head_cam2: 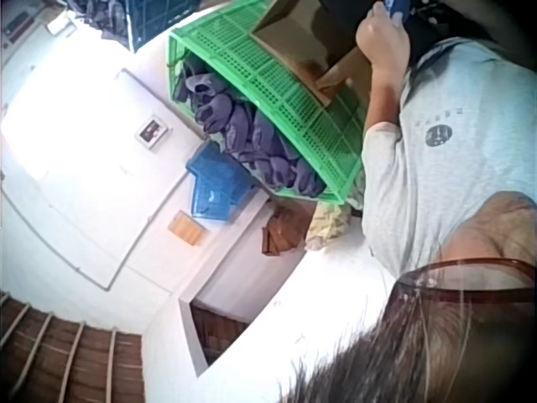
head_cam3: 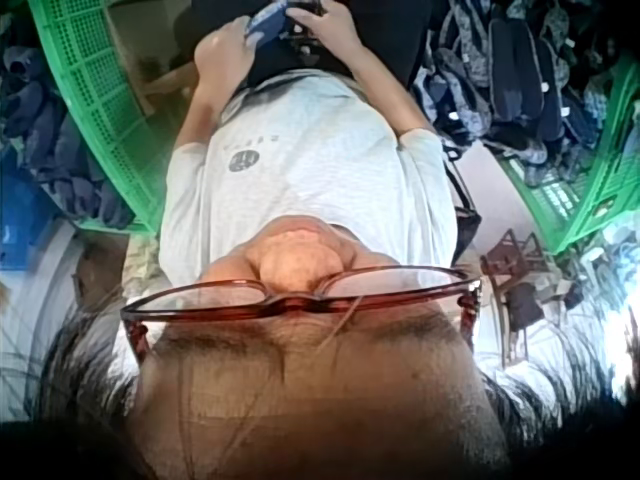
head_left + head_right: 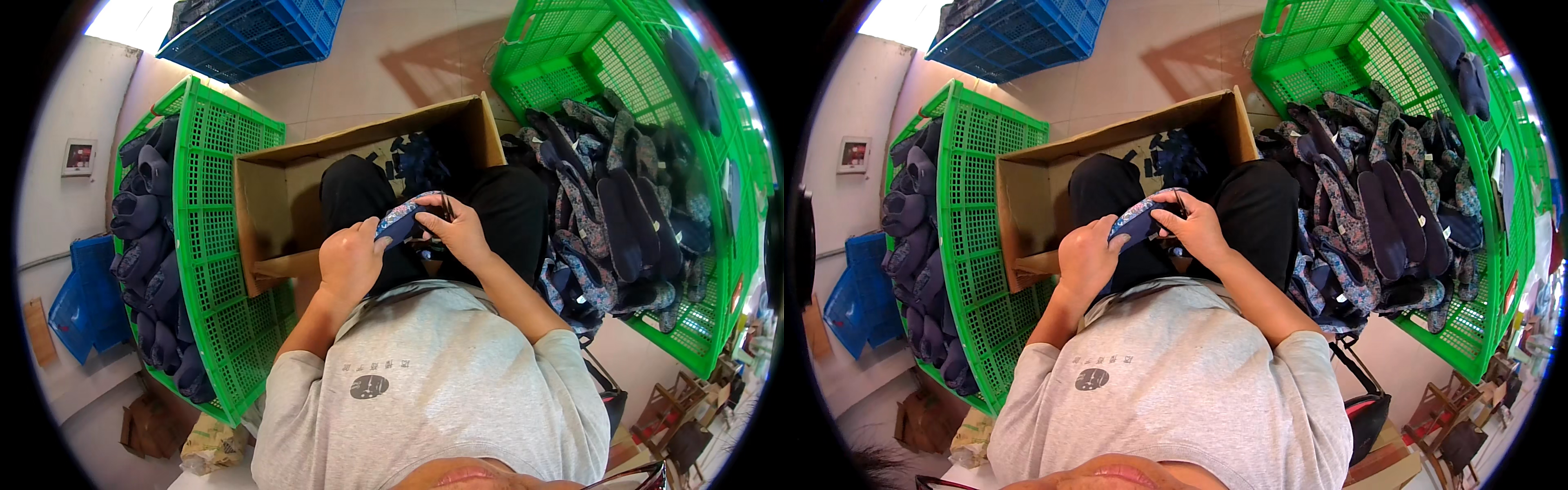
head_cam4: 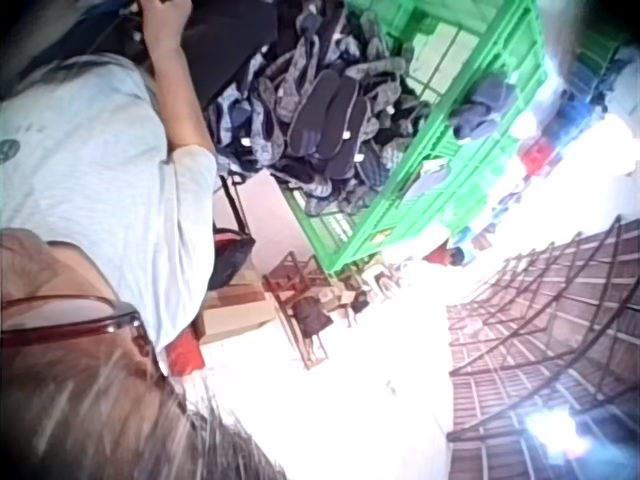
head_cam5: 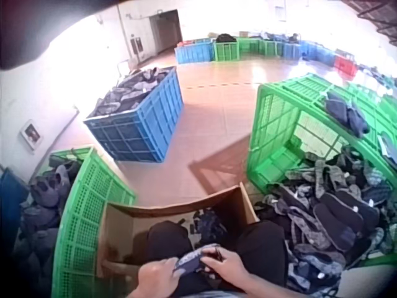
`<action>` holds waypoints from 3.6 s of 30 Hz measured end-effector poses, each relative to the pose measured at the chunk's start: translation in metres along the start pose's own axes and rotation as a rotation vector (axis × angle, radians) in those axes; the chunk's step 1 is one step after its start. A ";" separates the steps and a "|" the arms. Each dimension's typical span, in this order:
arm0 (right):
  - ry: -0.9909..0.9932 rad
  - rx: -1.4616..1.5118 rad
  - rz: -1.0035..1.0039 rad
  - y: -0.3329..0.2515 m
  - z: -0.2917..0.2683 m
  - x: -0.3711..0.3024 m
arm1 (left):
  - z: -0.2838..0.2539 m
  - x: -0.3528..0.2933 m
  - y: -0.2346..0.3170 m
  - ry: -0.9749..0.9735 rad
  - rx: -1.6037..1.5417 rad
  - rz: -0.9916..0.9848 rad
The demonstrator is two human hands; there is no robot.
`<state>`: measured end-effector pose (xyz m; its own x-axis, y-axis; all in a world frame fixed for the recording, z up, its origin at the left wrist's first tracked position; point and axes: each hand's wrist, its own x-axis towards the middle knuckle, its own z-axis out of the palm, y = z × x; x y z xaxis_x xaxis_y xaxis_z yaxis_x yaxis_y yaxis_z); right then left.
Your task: The person sits on the floor and uses a small blade to trim loose threads and fabric edges from a stack of floral-patterned slippers. They pick up each slipper, trim the excess material, and place the finished item into a green plastic crate.
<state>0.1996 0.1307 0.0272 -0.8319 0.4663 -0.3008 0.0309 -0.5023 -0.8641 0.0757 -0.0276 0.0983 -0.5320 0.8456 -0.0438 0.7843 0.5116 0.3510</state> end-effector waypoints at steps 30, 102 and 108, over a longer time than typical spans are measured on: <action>0.059 -0.867 -0.078 0.006 -0.023 -0.010 | 0.016 0.003 0.006 -0.054 0.146 -0.008; -0.047 -0.437 -0.043 0.007 0.045 -0.003 | 0.029 0.021 -0.018 0.334 -0.452 -0.109; 0.056 -0.344 -0.002 0.023 0.027 0.035 | 0.035 0.035 -0.003 0.315 -0.138 0.060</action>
<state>0.1565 0.1154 0.0076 -0.8009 0.5110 -0.3122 0.2221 -0.2308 -0.9473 0.0662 0.0062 0.0629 -0.5752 0.7740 0.2645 0.7784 0.4186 0.4678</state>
